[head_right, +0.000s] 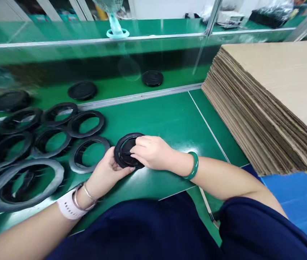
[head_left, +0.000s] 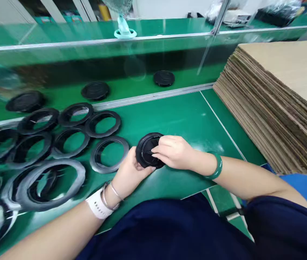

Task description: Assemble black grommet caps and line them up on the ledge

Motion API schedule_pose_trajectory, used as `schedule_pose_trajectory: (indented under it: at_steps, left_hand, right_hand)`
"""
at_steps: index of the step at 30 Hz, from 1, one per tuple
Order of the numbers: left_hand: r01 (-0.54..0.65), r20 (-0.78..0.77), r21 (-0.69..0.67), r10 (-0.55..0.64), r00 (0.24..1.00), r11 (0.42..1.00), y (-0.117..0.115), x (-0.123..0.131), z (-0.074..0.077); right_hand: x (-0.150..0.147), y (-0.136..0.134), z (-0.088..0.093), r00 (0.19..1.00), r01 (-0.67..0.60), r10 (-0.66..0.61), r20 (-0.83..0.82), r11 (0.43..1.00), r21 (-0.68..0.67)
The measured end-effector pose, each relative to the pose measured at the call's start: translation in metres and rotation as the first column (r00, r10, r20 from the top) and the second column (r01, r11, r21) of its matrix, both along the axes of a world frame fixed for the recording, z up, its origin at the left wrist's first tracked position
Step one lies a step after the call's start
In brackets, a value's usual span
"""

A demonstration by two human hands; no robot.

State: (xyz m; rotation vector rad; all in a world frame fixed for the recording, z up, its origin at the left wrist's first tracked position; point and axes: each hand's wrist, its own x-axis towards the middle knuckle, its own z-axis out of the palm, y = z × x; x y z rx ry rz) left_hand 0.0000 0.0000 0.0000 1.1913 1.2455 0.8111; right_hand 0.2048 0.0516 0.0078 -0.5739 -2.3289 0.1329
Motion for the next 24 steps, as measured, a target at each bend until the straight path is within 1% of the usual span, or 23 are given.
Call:
schedule_pose_trajectory:
  at_steps: [5, 11, 15, 20, 24]
  left_hand:
    - [-0.008, 0.029, 0.024, 0.008, 1.0, 1.0, 0.0, 0.002, 0.0]
    - [-0.018, 0.054, 0.009, 0.017, 0.998, 1.0, -0.001, 0.002, 0.0]
    - [-0.018, 0.045, 0.011, 0.018, 0.999, 1.0, -0.002, 0.002, 0.001]
    - [-0.016, 0.024, 0.018, 0.016, 1.0, 1.0, -0.001, 0.001, -0.002]
    - [-0.023, 0.004, 0.028, 0.022, 1.0, 0.999, -0.002, 0.0, -0.003]
  right_hand:
    - [-0.001, -0.001, -0.001, 1.0, 0.028, -0.028, 0.015, 0.999, -0.032]
    - [-0.003, -0.003, 0.001, 0.997, 0.045, -0.042, 0.067, 0.998, -0.051]
    - [-0.004, -0.006, 0.002, 0.996, 0.045, -0.042, 0.078, 0.999, -0.029]
    - [-0.008, -0.01, 0.0, 0.979, 0.103, -0.102, 0.178, 0.995, 0.005]
    - [-0.011, -0.011, 0.001, 0.969, 0.111, -0.113, 0.221, 0.994, 0.02]
